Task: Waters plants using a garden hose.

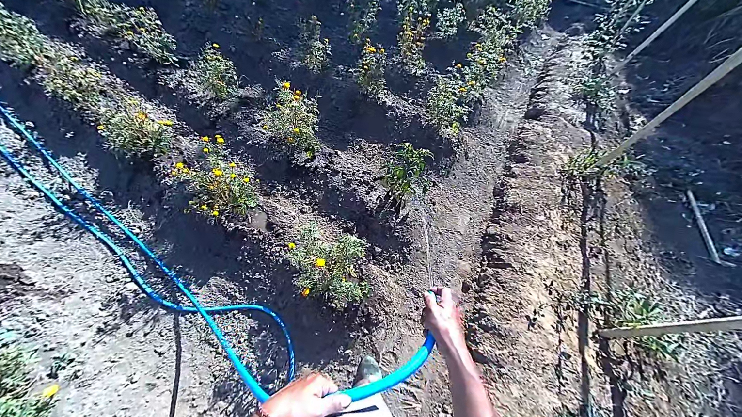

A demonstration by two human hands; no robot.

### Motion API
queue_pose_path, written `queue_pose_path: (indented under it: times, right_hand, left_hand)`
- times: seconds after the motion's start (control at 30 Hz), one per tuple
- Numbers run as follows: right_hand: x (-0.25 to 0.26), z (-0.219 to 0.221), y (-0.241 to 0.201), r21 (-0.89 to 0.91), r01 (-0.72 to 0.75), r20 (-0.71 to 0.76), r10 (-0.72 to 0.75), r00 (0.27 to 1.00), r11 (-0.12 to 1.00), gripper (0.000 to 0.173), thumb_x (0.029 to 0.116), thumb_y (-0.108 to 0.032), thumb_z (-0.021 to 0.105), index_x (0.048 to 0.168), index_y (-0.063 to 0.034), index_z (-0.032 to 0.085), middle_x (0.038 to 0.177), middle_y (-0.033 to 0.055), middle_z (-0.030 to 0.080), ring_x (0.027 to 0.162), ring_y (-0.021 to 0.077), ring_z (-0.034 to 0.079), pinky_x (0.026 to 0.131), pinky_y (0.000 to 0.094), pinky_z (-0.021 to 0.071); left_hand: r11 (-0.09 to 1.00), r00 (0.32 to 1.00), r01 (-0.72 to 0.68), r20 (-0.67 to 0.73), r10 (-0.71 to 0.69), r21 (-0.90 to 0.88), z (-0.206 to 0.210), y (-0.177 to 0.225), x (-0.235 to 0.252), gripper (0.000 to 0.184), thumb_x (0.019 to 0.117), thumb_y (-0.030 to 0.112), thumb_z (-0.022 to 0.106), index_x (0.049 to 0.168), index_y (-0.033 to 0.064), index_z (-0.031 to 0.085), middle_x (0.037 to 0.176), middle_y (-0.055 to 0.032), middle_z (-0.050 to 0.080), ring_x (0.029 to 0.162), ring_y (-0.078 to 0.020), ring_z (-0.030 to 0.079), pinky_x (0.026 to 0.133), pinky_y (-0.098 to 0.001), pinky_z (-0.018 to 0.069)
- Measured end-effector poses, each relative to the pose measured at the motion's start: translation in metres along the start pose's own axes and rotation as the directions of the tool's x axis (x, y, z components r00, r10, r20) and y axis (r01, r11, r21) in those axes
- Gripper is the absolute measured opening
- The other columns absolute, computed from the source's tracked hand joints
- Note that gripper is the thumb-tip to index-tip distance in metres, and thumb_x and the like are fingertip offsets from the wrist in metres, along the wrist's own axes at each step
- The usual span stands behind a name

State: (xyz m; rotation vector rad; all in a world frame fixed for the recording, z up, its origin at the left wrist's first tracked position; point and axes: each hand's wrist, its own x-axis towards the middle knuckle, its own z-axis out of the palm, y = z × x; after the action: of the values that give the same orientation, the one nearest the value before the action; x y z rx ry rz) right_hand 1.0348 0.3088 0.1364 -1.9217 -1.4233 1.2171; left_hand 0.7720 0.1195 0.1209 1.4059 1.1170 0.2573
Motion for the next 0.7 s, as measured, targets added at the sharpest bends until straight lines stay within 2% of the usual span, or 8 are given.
queue_pose_path:
  times: [0.27,0.7]
  right_hand:
    - [0.004,0.009,-0.008,-0.003,0.028,0.041,-0.028,0.999,1.0,0.028,0.1094,-0.02,0.048,0.132,-0.0044,0.052,0.08,0.0127,0.057,0.058,0.0224,0.055,0.058,0.0428,0.0503]
    - [0.006,0.012,-0.013,-0.011,0.041,0.054,-0.041,0.998,0.999,0.029,0.1093,-0.02,0.048,0.133,-0.0049,0.052,0.082,0.0131,0.059,0.059,0.0224,0.055,0.058,0.0425,0.05]
  left_hand:
    - [1.0,1.0,-0.009,-0.025,0.009,-0.006,0.0,-0.004,-0.005,0.052,0.1054,0.049,0.045,0.075,0.0079,0.057,0.064,-0.0018,0.048,0.061,-0.0162,0.05,0.063,-0.041,0.0431]
    - [1.0,1.0,0.017,-0.017,-0.017,-0.019,-0.002,-0.005,-0.006,0.052,0.1047,0.05,0.045,0.075,0.0089,0.056,0.065,-0.0013,0.049,0.061,-0.0162,0.05,0.063,-0.0413,0.0434]
